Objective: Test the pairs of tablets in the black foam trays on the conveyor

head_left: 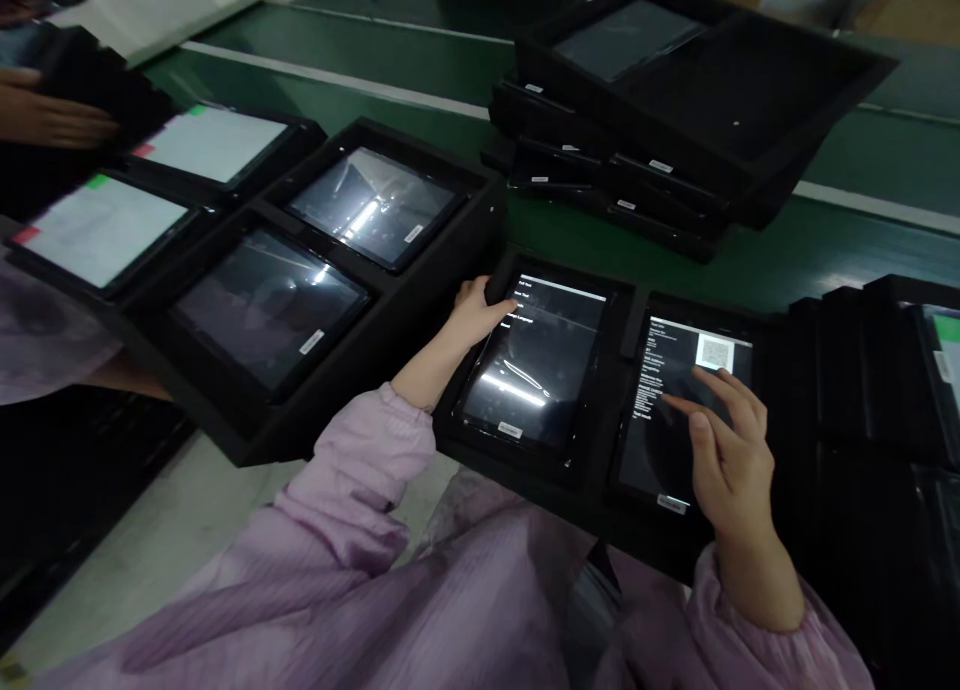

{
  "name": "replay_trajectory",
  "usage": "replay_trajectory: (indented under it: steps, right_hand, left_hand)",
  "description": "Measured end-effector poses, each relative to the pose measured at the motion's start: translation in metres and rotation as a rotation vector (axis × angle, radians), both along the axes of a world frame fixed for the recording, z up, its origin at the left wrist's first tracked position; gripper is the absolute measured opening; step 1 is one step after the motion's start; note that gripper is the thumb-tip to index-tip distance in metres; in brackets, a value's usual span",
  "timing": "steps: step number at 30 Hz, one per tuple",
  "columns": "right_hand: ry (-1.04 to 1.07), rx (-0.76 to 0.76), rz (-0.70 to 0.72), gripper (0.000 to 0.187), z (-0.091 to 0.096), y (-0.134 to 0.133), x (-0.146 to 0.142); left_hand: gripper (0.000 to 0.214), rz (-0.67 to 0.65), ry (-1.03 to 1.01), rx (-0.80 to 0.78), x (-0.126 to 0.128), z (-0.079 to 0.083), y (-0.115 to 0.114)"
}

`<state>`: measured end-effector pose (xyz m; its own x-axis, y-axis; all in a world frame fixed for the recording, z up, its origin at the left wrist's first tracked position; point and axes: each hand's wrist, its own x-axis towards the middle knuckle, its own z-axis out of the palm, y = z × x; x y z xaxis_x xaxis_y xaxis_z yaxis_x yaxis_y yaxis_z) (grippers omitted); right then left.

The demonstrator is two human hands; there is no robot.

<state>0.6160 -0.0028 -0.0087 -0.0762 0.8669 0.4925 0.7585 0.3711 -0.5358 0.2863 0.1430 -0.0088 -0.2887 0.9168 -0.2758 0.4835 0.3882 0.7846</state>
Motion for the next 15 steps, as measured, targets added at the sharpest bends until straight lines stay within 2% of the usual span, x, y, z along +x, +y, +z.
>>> replay_trajectory:
  steps: [7,15]
  right_hand:
    - [0.021,0.029,-0.001,0.035,0.0009,0.0008,-0.0013]
    - [0.000,0.050,-0.029,0.033,0.0022,-0.0001,-0.0006]
  left_hand:
    - [0.045,0.049,-0.098,-0.002,-0.0008,-0.0028,-0.0042]
    - [0.045,0.051,-0.155,0.039,-0.0051,-0.0060,-0.0049]
